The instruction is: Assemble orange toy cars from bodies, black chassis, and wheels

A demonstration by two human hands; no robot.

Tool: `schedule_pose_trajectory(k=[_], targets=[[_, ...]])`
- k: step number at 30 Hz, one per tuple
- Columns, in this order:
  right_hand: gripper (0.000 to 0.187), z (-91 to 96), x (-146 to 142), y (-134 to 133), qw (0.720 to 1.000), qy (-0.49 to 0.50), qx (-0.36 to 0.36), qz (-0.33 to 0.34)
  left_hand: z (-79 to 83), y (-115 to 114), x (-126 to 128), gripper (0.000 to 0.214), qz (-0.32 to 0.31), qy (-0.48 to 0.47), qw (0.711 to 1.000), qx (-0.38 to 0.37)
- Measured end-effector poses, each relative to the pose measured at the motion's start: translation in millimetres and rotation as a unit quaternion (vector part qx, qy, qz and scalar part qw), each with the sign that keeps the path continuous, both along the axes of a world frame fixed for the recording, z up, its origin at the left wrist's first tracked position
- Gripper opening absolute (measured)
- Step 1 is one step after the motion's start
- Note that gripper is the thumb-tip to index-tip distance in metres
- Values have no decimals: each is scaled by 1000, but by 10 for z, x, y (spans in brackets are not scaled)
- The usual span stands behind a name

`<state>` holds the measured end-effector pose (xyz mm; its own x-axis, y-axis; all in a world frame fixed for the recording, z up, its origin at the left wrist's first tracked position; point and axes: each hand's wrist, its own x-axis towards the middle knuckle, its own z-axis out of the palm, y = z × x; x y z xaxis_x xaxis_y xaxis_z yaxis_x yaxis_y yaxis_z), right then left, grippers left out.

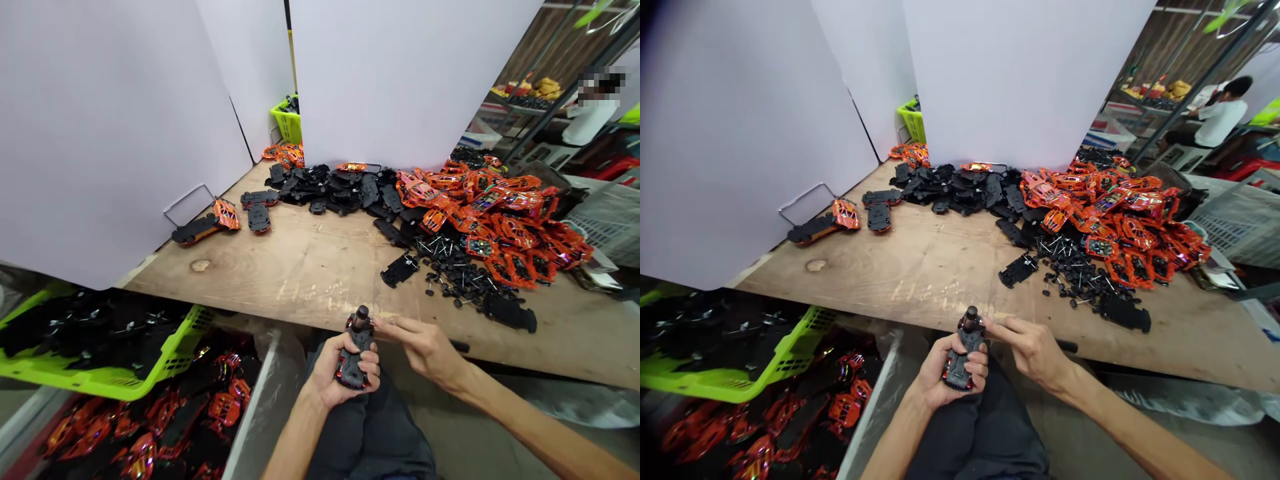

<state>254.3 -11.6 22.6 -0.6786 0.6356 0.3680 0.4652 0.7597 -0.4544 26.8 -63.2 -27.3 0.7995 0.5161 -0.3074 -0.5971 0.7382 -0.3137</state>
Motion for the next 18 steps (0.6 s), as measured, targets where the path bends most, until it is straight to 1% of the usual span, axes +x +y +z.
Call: schedule_pose_trajectory(k=[2, 4, 7, 8, 10, 11, 14, 16, 18], targets=[[71, -27, 29, -10, 1000, -11, -9, -18, -4, 0, -11, 34, -3, -5, 1000, -5], [71, -4, 74, -16, 999, 3, -15, -40, -4, 0, -20, 35, -4, -9, 1000, -11], [72, 42, 106, 25, 999, -25, -5, -22, 8, 5, -30, 35, -11, -13, 1000, -19], [71, 43, 95, 55, 999, -23, -4, -38, 15, 8, -32, 35, -12, -13, 1000, -24], [67, 10, 42, 123, 997, 8, -10, -80, 32, 13, -32, 34, -12, -10, 999, -35], [65, -21, 7, 151, 996, 20, -12, -87, 42, 15, -32, 34, -12, -7, 999, -40], [64, -127, -52, 171, 999, -6, -11, -46, 67, 18, -31, 35, -12, 0, 999, -53], [66, -172, -12, 121, 998, -1, -21, -64, 81, 22, -30, 35, -12, 4, 998, -55], [66, -184, 90, 50, 996, 10, -40, -84, 88, 31, -27, 35, -14, 9, 999, -51]])
